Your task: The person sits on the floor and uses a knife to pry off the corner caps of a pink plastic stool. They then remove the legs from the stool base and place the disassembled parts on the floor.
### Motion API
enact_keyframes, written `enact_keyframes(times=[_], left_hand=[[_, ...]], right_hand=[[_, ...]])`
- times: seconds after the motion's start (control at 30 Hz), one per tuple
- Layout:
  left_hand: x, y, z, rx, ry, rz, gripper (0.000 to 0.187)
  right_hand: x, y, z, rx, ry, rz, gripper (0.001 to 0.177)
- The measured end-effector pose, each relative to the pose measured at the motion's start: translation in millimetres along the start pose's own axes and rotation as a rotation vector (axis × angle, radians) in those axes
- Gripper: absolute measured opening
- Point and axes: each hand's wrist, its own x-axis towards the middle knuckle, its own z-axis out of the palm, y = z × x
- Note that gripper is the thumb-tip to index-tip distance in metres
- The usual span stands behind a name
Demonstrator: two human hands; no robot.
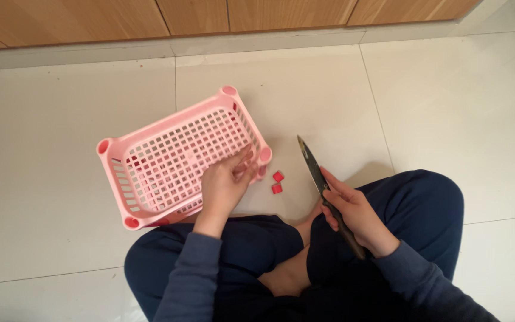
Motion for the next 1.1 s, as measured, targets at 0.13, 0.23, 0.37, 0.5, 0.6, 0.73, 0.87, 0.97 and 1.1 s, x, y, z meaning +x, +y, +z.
enact_keyframes(times=[0.13, 0.23, 0.37, 0.5, 0.6, 0.73, 0.87, 0.97, 1.1], left_hand=[[2.4, 22.6, -24.9, 0.063, -0.161, 0.059, 0.041], [17.6, 37.5, -33.0, 0.120, -0.356, 0.073, 0.037], [32.9, 45.1, -39.8, 0.243, -0.486, 0.112, 0.033], [41.5, 41.1, -38.6, 0.316, -0.578, 0.183, 0.029], [44.9, 35.2, -35.3, 0.344, -0.614, 0.258, 0.030], [43.5, 26.8, -31.5, 0.540, -0.642, 0.484, 0.033], [41.2, 22.1, -23.8, 0.995, -0.631, 0.804, 0.040], [45.1, 22.1, -20.4, 0.975, -0.749, 0.691, 0.036], [55.4, 26.1, -21.9, 1.036, -0.846, 0.749, 0.041]], right_hand=[[4.9, 17.4, 0.5, -0.023, -0.016, 0.060, 0.061], [9.7, 26.1, 1.6, -0.031, -0.027, 0.017, 0.058], [16.0, 33.0, -4.1, -0.024, -0.026, 0.039, 0.058], [20.4, 46.8, -11.5, 0.002, -0.023, 0.034, 0.057], [24.0, 56.1, -16.7, 0.013, -0.036, 0.022, 0.057], [30.4, 62.9, -19.0, 0.047, -0.035, 0.019, 0.055], [35.5, 68.3, -19.6, 0.049, -0.047, 0.030, 0.054], [39.2, 71.2, -19.5, 0.049, -0.048, 0.045, 0.054], [37.0, 69.3, -17.7, 0.037, -0.071, 0.029, 0.055]])
